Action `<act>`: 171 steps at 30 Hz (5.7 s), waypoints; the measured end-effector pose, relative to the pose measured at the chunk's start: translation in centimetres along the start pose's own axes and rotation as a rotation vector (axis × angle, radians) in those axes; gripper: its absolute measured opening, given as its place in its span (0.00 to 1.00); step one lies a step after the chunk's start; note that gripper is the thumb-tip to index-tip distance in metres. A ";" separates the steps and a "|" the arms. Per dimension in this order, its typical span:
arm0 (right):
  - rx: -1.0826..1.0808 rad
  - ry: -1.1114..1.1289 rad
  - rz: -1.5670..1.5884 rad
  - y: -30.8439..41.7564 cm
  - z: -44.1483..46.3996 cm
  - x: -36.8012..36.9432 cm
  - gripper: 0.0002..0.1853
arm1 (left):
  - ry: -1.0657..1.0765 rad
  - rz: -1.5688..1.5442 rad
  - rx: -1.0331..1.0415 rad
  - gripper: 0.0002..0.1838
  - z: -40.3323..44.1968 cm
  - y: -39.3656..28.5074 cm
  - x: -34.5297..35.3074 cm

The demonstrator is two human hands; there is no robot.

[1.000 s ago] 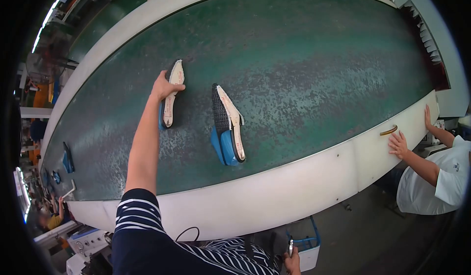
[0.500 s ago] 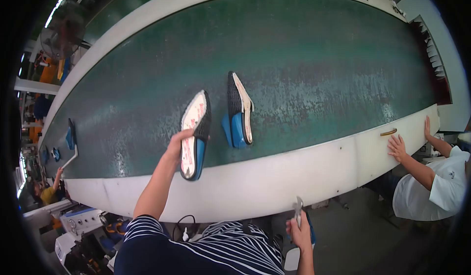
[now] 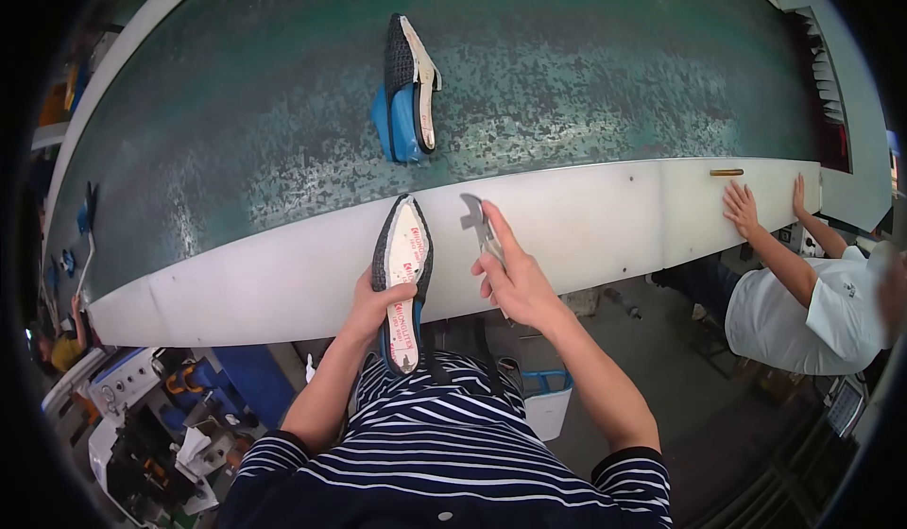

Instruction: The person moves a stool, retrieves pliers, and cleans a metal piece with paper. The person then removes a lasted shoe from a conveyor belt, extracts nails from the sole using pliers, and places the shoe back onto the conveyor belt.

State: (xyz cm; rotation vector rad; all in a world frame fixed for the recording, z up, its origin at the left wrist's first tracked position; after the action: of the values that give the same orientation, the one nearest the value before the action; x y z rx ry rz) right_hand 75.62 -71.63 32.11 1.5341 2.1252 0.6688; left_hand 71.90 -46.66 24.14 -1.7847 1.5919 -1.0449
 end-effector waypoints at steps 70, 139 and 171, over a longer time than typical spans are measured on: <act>-0.086 0.220 0.785 -13.1 -3.8 -1.1 0.26 | -0.136 -0.454 0.764 0.30 -4.0 -10.9 7.2; 0.402 0.853 -0.926 -13.8 -12.7 58.3 0.20 | -0.765 0.335 0.566 0.17 -42.6 20.8 -39.8; -0.338 0.361 -1.274 -19.1 -14.0 56.0 0.21 | -0.719 0.647 0.886 0.24 -43.5 20.7 -38.8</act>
State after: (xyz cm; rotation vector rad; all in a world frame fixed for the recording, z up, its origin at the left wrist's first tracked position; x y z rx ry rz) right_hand 36.57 -25.22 27.85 -0.2597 2.4786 0.7328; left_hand 24.00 -7.44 24.27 -0.7890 0.8987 -0.5352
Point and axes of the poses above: each hand's wrist, its own z-axis towards the middle knuckle, its own x-axis out of the palm, y = z × x, the point moved 4 cm from there along z, towards the middle knuckle, and after that the axes turned 14 degrees about x, right-handed, at the moved point
